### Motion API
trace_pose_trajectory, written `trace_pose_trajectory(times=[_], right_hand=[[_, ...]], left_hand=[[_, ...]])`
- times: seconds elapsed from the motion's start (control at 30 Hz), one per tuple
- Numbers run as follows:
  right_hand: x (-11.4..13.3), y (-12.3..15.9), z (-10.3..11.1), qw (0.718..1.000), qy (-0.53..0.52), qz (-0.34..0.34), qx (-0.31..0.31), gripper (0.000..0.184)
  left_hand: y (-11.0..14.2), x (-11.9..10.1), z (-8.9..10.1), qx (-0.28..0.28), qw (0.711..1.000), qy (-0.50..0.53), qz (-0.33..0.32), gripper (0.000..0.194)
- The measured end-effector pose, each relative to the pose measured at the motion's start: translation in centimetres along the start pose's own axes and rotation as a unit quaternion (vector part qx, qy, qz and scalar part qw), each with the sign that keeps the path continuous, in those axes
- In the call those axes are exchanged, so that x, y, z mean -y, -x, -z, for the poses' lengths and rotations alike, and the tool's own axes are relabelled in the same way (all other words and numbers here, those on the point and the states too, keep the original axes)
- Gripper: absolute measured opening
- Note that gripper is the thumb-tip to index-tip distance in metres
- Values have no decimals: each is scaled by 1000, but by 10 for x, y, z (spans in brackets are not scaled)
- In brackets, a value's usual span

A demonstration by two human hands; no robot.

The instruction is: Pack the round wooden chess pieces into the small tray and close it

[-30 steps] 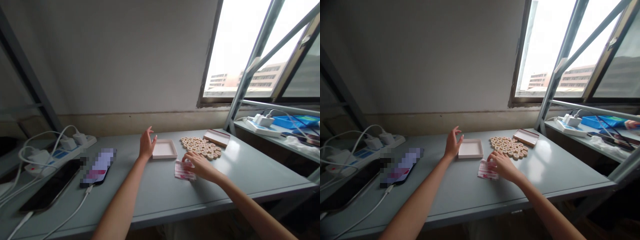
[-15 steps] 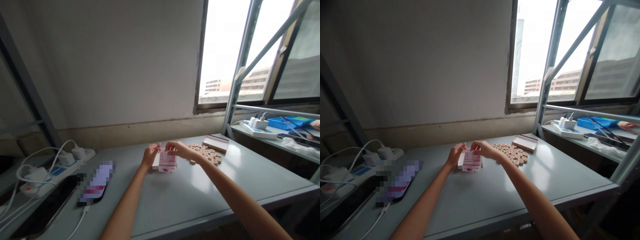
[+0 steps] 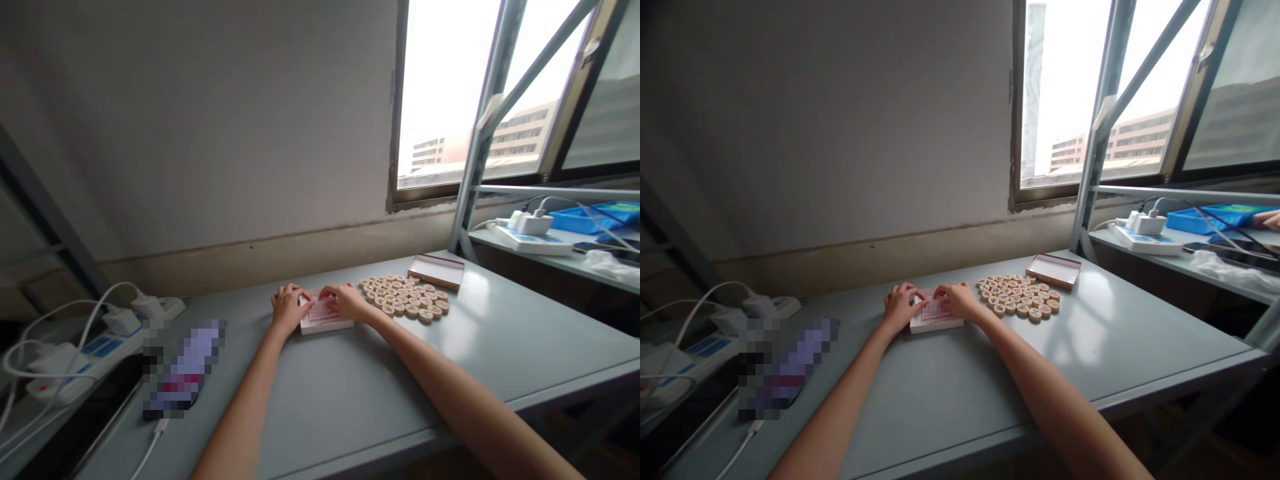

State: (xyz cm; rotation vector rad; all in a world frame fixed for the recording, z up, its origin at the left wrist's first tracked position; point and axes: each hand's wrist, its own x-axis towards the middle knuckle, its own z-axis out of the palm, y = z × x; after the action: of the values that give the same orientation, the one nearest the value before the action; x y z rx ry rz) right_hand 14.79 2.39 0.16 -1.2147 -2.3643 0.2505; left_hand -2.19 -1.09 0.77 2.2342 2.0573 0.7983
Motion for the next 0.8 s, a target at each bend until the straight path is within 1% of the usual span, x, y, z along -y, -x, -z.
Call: trace_pose_trajectory(times=[0.1,0.2,0.23,0.33,0.4,0.47,0.5,0.57,0.6,0.63,0.67,0.73,0.8], right_hand=[[1,1,-3,1000,10,8,0,28],[0,2,-4,1000,20,16,-5,27],[0,3,-4,1000,25,18,-8,26],[0,5,-6,999,43,25,-12,21],[1,5,-5,998,55,33,-12,16],[3,4,2,997,62,41,-13,10],[4,4,9,997,67,43,-20,9],[3,7,29,994,97,11,-40,11],[1,9,40,992,118,-19,-50,14],[-2,13,52,986,146,-66,-47,17],[-5,16,63,981,161,-101,-36,18],[-13,24,80,972,176,-153,14,18],[-20,30,86,965,179,-183,65,17]], left_hand=[[0,0,0,9,1000,-7,8,15],[1,-1,1,-4,1000,-13,5,25],[1,-1,1,-6,1000,-14,-4,24],[1,-1,0,0,999,-8,-39,13],[1,-1,-2,5,999,-1,-51,12],[1,2,-4,3,999,10,-51,13],[0,4,-5,-2,999,17,-49,14],[-3,8,-9,-23,998,37,-39,17],[-4,11,-11,-38,998,49,-33,18],[-6,13,-13,-54,996,63,-27,19],[-8,16,-16,-68,994,77,-21,22],[-10,19,-20,-84,991,107,2,27],[-12,22,-24,-73,987,142,33,30]])
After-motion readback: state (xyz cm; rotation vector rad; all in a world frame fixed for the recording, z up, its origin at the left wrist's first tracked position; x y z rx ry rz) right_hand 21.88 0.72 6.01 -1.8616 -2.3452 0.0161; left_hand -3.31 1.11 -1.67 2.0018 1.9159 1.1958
